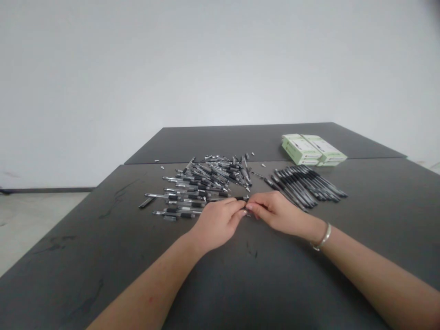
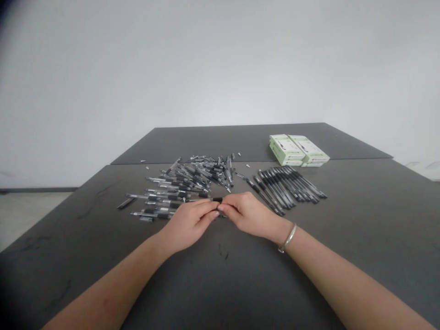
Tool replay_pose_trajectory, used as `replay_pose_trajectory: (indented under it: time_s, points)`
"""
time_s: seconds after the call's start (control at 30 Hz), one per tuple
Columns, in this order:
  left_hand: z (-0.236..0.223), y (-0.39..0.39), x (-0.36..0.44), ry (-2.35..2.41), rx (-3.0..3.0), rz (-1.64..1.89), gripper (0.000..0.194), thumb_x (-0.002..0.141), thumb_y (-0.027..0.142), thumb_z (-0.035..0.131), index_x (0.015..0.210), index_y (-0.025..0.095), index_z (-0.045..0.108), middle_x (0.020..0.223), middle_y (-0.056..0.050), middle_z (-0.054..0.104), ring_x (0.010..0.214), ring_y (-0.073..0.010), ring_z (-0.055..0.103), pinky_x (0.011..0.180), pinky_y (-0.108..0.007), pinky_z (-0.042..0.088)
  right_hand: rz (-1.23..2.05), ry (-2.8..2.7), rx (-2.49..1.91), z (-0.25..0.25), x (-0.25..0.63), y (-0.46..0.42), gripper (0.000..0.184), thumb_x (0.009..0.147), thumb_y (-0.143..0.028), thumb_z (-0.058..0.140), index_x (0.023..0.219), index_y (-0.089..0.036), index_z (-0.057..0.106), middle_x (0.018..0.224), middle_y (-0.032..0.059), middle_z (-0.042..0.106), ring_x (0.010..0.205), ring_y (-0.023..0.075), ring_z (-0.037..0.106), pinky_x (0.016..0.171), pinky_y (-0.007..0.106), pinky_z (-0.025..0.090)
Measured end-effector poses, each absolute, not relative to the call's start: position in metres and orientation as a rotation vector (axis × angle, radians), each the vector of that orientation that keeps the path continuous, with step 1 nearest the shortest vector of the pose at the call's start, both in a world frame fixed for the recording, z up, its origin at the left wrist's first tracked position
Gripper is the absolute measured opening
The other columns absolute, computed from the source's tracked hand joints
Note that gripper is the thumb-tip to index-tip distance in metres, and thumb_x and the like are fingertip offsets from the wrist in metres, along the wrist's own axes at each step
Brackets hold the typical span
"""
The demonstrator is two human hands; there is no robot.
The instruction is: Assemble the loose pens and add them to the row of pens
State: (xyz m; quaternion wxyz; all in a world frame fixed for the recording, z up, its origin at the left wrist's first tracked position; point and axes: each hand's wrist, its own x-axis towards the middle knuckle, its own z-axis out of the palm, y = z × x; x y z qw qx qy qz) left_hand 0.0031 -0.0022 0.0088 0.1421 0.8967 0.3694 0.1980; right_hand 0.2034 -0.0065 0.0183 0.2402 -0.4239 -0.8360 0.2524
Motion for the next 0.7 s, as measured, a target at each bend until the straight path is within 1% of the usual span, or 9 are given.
replay_pose_trajectory:
  time_s: [0.17,0.33,0.57,0.7]
  points:
    - [0.009,-0.002,0.003,1.053,2.568,0.512,0.023,0.095,0.026,0.040,0.097,0.020,0.062,0.090,-0.002,0.066,0.082,-0.0152,0.061,0.070,-0.025,0.043,0.682,-2.301,-1.128,0.022,0.204,-0.007,0.024,0.091,-0.022,0.049,0.074,-0.016,0.063,0.066,0.0009,0.063,0.060,0.0113,0.054,0.058,0.022,0.037]
    - [0.007,0.001,0.002,1.068,2.536,0.471,0.026,0.095,0.027,0.040,0.108,0.022,0.062,0.099,-0.003,0.068,0.088,-0.0167,0.063,0.075,-0.027,0.045,0.647,-2.317,-1.144,0.021,0.205,-0.008,0.015,0.089,-0.021,0.053,0.083,-0.016,0.067,0.068,0.0006,0.065,0.059,0.0109,0.054,0.056,0.021,0.037]
    - [0.004,0.003,-0.003,1.074,2.519,0.536,0.029,0.095,0.029,0.039,0.110,0.021,0.063,0.103,-0.004,0.069,0.091,-0.0174,0.063,0.079,-0.029,0.047,0.572,-2.268,-1.182,0.023,0.212,-0.005,0.015,0.086,-0.020,0.057,0.093,-0.016,0.069,0.073,0.0020,0.069,0.060,0.0115,0.058,0.056,0.021,0.041]
    - [0.004,0.003,-0.004,1.074,2.518,0.571,0.029,0.095,0.029,0.040,0.111,0.021,0.063,0.103,-0.004,0.069,0.092,-0.0177,0.064,0.081,-0.030,0.047,0.592,-2.248,-1.169,0.022,0.215,-0.004,0.017,0.085,-0.020,0.058,0.096,-0.018,0.070,0.082,0.0040,0.073,0.068,0.0140,0.064,0.062,0.022,0.046]
